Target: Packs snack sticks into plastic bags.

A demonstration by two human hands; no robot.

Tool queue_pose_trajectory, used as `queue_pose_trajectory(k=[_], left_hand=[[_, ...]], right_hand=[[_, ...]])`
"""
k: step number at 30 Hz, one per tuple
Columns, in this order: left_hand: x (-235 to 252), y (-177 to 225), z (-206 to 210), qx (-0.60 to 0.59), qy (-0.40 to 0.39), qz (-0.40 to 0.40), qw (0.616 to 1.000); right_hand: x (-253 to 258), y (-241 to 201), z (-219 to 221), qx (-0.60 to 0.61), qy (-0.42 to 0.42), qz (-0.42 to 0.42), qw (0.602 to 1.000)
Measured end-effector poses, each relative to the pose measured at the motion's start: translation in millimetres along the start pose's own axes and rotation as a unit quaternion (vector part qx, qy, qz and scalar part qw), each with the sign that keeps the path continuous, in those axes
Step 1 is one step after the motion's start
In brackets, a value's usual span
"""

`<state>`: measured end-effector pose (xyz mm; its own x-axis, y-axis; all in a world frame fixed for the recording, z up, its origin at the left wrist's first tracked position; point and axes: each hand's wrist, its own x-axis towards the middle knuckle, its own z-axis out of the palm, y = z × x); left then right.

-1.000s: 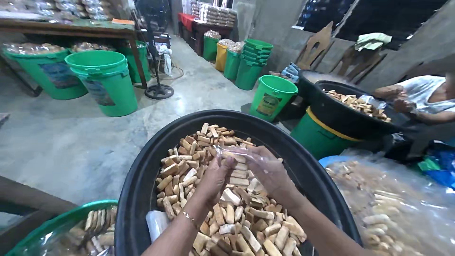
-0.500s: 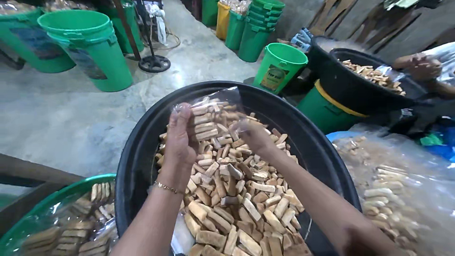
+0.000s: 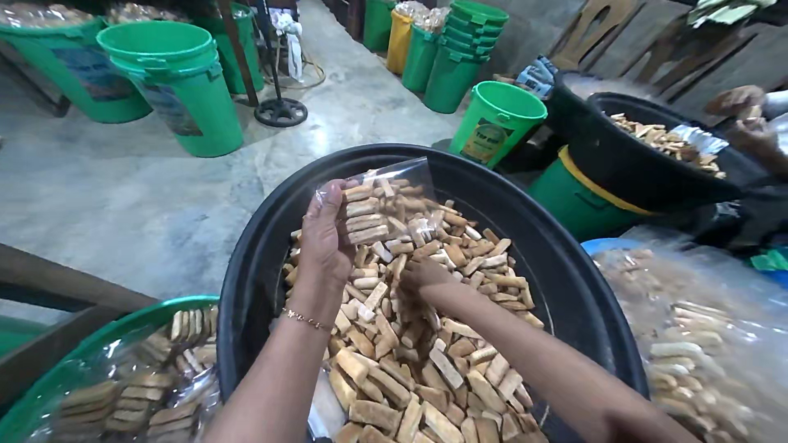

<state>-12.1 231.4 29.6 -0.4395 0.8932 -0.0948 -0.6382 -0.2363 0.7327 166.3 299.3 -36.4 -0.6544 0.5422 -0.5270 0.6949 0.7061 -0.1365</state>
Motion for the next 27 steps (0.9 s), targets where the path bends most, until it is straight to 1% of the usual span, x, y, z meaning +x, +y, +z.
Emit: queue_pose_trajectory(k=[2,4,5,6,8,10,12,14,15,16,18,19,21,23,25,27], left_hand=[[-1.8,2.0,1.1,0.000,-0.001,0.004,1.000],[-4.5,2.2,2.1,0.000,-0.017,0.013,1.000],[-5.4,1.3,2.4,0.001,-0.023,0.017,1.000],[-6.0,0.1,3.1,0.005,-0.026,0.020,0.999],[-6.0,-2.7,3.6,0.013,-0.020,0.026,0.999],[-5.6,-4.3,2.9,0.020,-0.002,0.029,0.999],[-2.6,-4.7,2.9,0.014,0.021,0.022,0.999],[-0.1,-4.1,2.2,0.008,0.024,-0.002,1.000],[0.7,-4.1,0.8,0.009,0.012,-0.011,1.000],[1.6,-4.7,0.1,0.008,0.001,-0.015,1.000],[2.2,-5.7,-0.1,0.007,-0.012,-0.014,1.000],[1.9,-5.8,0.3,0.007,-0.009,-0.011,1.000],[0.2,-5.1,1.1,0.014,0.003,-0.009,1.000],[0.1,-2.9,0.1,0.012,0.006,-0.008,1.000],[1.5,-0.9,-1.8,0.002,0.009,-0.003,1.000],[2.4,1.4,-3.9,-0.006,0.005,0.002,1.000]], right_hand=[[-29.2,11.0,-2.1,0.020,-0.013,-0.020,1.000],[-41.8,25.7,-4.9,0.068,-0.013,-0.038,0.997],[-43.4,26.5,-10.7,0.104,-0.010,-0.022,0.994],[-40.1,25.3,-15.5,0.127,0.011,-0.001,0.992],[-18.5,21.8,-16.4,0.088,0.076,0.022,0.993],[11.0,17.5,-6.7,0.008,0.125,0.047,0.991],[35.5,18.9,10.7,-0.055,0.205,0.056,0.975],[48.9,20.7,20.1,-0.066,0.254,0.055,0.963],[50.7,19.9,18.5,-0.057,0.249,0.053,0.965],[49.2,16.8,12.7,-0.044,0.224,0.059,0.972],[39.5,1.6,-8.6,-0.019,0.145,0.073,0.987],[35.0,-7.1,-16.2,-0.016,0.124,0.064,0.990],[37.3,-16.8,-14.2,-0.018,0.109,0.022,0.994],[49.1,-23.4,-3.8,-0.030,0.052,0.033,0.998],[61.5,-24.6,11.3,-0.041,0.053,0.048,0.997],[67.2,-24.2,23.5,-0.041,0.093,0.044,0.994]])
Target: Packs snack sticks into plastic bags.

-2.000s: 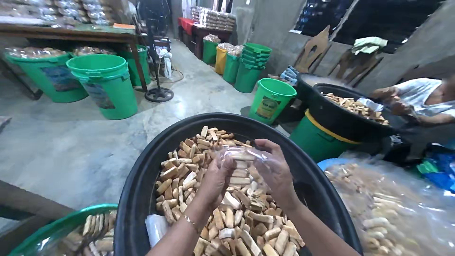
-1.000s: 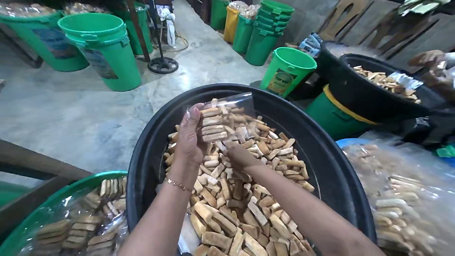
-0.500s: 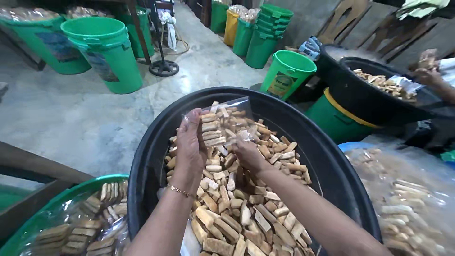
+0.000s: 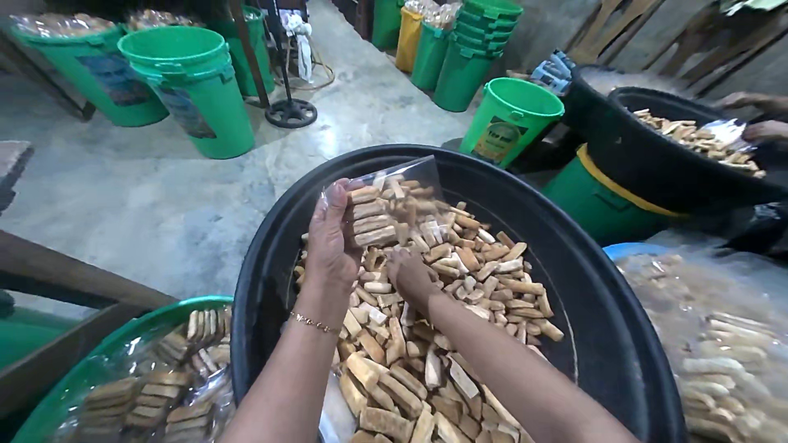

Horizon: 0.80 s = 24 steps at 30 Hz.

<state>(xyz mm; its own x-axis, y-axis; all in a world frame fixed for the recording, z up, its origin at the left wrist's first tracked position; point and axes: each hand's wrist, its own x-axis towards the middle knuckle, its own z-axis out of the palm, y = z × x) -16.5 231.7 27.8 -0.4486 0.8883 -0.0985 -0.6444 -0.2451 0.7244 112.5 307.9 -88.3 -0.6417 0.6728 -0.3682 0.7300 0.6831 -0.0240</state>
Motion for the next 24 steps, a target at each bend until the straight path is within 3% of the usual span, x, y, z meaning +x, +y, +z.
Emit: queue_pose_trajectory(k=[5,8,10,12,14,16,17,19,24], left_hand=[[1.8,4.5,2.4,-0.011,0.039,0.021,0.999],[2.2,5.1,1.4,-0.009,0.024,0.028,0.999],[2.9,4.5,0.6,-0.006,0.010,0.023,1.000],[1.9,0.7,1.8,0.010,0.015,0.001,1.000],[-0.5,-4.4,10.1,0.021,0.032,-0.019,0.999],[-6.8,-9.2,20.8,0.015,0.030,-0.041,0.999],[-11.9,-11.3,26.1,0.012,0.017,-0.053,0.998],[-25.7,-15.9,36.2,0.010,-0.021,-0.076,0.997],[-53.3,-34.6,42.8,0.027,-0.156,-0.123,0.980]], right_hand=[[-22.7,8.4,-25.6,0.148,-0.019,0.036,0.988],[-57.3,22.6,-44.1,0.254,-0.030,0.011,0.967],[-84.5,32.2,-53.6,0.299,0.049,-0.012,0.953],[-111.5,42.6,-54.2,0.362,0.221,-0.031,0.905],[-133.9,49.9,-59.6,0.449,0.398,-0.046,0.799],[-152.8,52.2,-71.0,0.501,0.507,-0.088,0.695],[-159.4,51.3,-75.4,0.500,0.543,-0.108,0.666],[-164.9,47.5,-78.5,0.449,0.602,-0.123,0.648],[-150.1,49.9,-73.1,0.299,0.687,-0.108,0.653]])
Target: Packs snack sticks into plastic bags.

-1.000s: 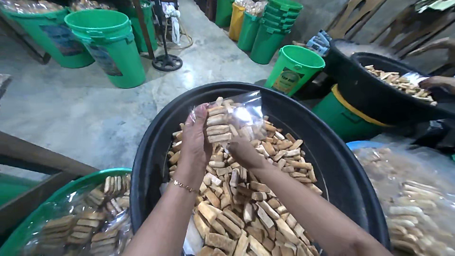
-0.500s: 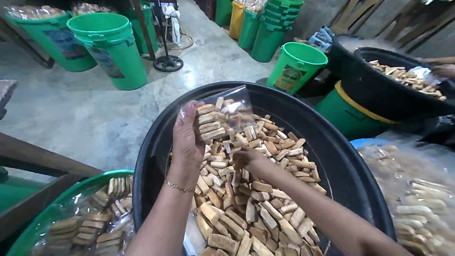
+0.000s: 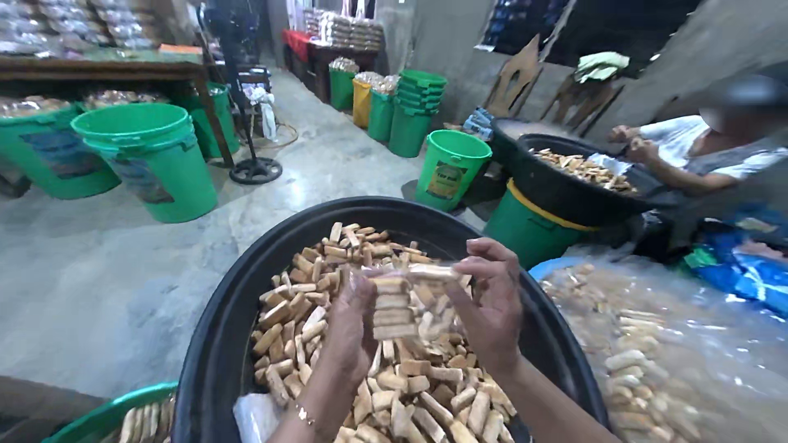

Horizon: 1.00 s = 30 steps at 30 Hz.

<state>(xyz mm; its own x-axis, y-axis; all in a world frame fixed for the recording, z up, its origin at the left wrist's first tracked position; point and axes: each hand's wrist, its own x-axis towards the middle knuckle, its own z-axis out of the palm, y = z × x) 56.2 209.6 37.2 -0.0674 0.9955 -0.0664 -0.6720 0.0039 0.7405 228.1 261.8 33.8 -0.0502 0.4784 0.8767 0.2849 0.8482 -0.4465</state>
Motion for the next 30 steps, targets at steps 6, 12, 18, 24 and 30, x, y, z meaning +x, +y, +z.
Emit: queue_pose_trajectory(k=[6,12,18,24,30], left_hand=[[-7.3,-3.3,3.5,0.012,-0.038,-0.024,0.999],[-6.3,-8.6,3.2,0.017,-0.005,-0.019,1.000],[-2.7,1.9,-7.1,0.159,-0.087,0.049,0.982],[4.3,17.0,-13.3,0.305,-0.034,0.161,0.938],[-2.7,10.0,-6.6,0.351,-0.085,0.146,0.921]], right_hand=[[-6.8,8.8,-9.3,0.009,-0.106,-0.051,0.993],[-11.6,1.0,-7.0,-0.060,-0.042,-0.054,0.996],[-22.3,-3.7,2.3,-0.089,-0.146,-0.061,0.983],[-13.9,-9.2,-10.6,0.022,-0.253,0.072,0.964],[-17.3,-34.3,-28.5,0.267,-0.422,0.337,0.798]])
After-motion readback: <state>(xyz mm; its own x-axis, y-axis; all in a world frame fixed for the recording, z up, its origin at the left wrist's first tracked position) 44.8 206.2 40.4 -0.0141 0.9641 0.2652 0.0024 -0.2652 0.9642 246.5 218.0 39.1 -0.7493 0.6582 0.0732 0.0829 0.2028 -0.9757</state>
